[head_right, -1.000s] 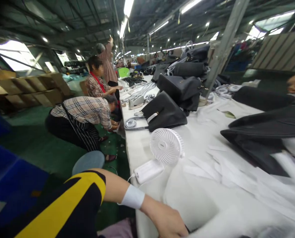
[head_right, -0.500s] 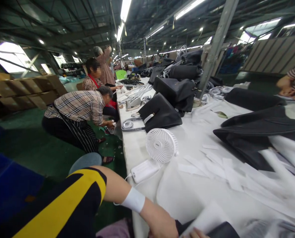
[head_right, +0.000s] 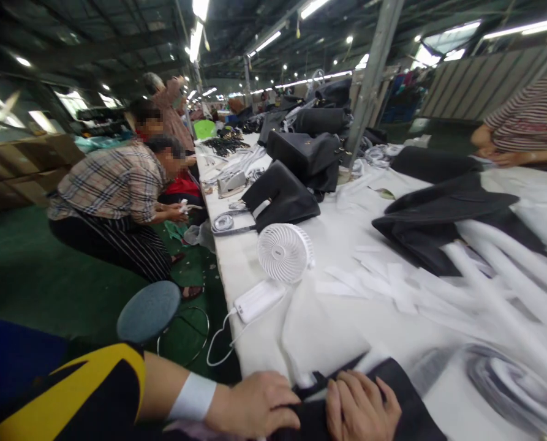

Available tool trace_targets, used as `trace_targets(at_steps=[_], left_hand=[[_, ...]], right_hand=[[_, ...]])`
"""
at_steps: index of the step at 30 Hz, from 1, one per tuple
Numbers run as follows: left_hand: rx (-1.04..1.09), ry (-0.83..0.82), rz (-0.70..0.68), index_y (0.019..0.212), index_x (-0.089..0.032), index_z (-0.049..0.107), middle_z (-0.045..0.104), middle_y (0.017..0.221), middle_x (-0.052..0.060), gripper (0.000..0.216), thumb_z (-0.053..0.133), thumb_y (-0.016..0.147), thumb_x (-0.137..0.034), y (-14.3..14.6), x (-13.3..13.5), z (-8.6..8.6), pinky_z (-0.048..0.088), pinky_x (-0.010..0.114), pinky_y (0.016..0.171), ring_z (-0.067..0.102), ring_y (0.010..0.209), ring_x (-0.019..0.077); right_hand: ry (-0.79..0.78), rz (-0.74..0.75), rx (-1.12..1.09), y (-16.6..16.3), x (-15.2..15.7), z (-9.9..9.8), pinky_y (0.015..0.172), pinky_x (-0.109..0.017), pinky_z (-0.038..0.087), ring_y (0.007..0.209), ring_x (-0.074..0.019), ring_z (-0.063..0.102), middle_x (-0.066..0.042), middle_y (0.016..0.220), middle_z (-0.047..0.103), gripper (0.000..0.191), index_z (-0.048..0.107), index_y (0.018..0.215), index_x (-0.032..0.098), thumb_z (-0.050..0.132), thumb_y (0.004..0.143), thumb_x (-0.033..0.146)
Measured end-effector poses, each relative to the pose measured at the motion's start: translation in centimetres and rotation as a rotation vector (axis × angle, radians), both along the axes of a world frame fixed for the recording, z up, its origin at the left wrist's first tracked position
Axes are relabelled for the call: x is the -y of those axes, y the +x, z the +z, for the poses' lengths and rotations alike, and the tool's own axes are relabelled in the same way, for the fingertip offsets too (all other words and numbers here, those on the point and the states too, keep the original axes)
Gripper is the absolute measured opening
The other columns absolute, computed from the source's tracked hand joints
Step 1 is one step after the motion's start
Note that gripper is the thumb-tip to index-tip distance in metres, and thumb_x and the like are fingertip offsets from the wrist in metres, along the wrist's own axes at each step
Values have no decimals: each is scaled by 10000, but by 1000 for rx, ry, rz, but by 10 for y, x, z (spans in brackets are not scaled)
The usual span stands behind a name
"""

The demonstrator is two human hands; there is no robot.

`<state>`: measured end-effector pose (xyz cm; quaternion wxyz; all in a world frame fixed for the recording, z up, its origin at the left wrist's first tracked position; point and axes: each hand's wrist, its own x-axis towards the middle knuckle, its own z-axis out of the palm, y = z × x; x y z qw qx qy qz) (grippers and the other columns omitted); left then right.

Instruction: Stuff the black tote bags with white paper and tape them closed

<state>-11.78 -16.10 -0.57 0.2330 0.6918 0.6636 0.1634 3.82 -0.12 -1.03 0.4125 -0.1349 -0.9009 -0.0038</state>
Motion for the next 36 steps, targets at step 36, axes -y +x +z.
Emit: trace_targets(at_steps=[36], left_hand=[[96,51,32,1159,-137,594,680,1015,101,340,345,933,-189,12,-97,31,524,308,805,663,902,188]], right_hand=[[-476,-223,-95,1,17,-19,870,-450,479,985,-238,577,-113,1039,617,315,494,1210,184,390,916,133]])
